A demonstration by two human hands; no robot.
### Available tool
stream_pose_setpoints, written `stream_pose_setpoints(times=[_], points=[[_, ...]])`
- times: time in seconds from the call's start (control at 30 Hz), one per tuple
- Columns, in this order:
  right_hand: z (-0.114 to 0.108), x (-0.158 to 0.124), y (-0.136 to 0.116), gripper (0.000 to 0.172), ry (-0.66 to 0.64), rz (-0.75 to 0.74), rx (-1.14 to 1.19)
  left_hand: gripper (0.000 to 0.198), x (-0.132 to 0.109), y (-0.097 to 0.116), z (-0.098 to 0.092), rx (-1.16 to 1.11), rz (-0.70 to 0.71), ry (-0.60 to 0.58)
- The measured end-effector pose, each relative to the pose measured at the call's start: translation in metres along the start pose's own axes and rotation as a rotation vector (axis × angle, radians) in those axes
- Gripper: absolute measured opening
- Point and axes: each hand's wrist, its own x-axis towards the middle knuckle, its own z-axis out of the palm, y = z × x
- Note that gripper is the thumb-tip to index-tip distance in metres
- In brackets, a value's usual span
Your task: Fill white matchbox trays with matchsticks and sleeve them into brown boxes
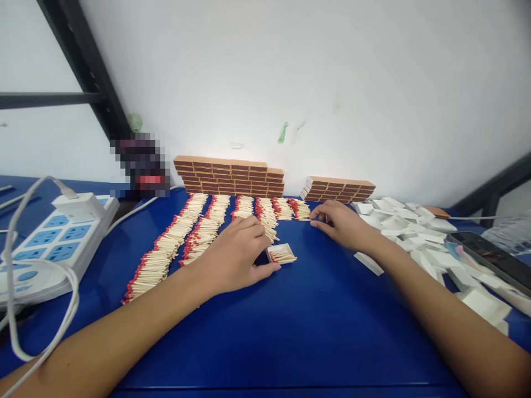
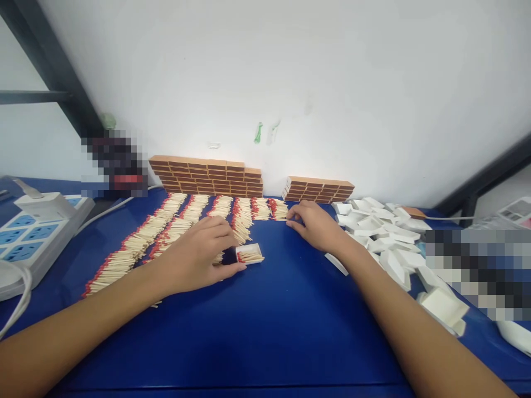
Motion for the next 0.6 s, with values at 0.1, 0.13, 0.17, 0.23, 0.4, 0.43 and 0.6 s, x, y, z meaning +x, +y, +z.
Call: stream_pose_setpoints(times=[0.1,0.13,0.17,0.23,0.4,0.43,0.6], points=[[0.003,0.002,0.002,0.018,-0.034,0.004,0.036,0.028,0.0,0.0,-0.001,-0.001,0.009,0.003],[0.004,0.002,0.002,0.018,-0.039,0.004,0.044,0.028,0.0,-0.001,-0.001,-0.002,0.01,0.002],[0.004,0.002,0.002,0.018,-0.042,0.002,0.052,0.028,0.0,-0.001,-0.001,-0.002,0.011,0.001],[0.006,0.003,0.003,0.017,-0.031,0.004,0.064,0.028,0.0,-0.001,0.0,0.001,0.009,0.004],[0.006,0.003,0.008,0.021,-0.053,0.008,0.053,0.029,-0.001,-0.001,0.001,0.006,0.006,0.001],[0.005,0.003,0.007,0.021,-0.068,0.004,0.051,0.029,-0.001,-0.001,0.001,0.007,0.005,-0.002],[-0.006,-0.005,-0.033,0.021,-0.048,-0.087,0.114,0.027,0.0,-0.002,0.0,-0.005,0.0,-0.006]])
